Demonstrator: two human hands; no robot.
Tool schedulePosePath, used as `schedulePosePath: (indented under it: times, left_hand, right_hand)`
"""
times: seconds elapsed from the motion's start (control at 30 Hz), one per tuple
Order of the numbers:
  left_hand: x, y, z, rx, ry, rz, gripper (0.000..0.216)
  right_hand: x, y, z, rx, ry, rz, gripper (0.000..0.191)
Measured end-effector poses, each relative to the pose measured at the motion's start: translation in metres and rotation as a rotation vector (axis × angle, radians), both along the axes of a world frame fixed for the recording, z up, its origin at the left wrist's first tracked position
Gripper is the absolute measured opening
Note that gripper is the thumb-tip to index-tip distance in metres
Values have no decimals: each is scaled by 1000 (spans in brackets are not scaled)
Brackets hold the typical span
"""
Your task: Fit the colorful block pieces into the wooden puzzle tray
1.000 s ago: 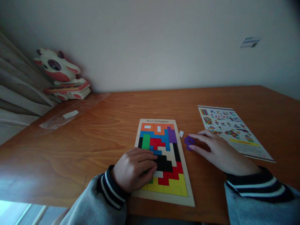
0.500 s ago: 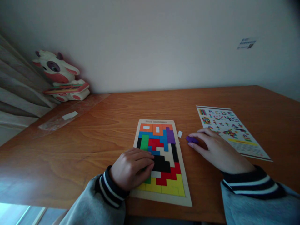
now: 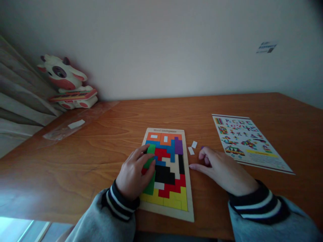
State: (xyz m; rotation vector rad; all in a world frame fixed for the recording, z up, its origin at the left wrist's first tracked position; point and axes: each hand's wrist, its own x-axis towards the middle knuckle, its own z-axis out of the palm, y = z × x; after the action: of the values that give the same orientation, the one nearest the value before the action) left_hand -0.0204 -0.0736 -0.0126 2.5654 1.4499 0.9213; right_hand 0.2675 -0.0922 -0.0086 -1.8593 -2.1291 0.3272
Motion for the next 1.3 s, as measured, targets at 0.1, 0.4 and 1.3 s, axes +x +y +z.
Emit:
schedulePosePath:
  times: [0.1, 0.4, 1.3]
  left_hand:
    - [1, -2, -1, 2, 20, 36, 18]
    - [0, -1, -3, 2, 72, 164, 22]
    - [-3, 2, 4, -11, 77, 4, 15]
  right_hand:
    - [-6, 1, -2, 157, -66, -16, 40]
    - [-12, 0, -19, 131, -232, 157, 52]
    - [54, 11, -9, 97, 63, -95, 29]
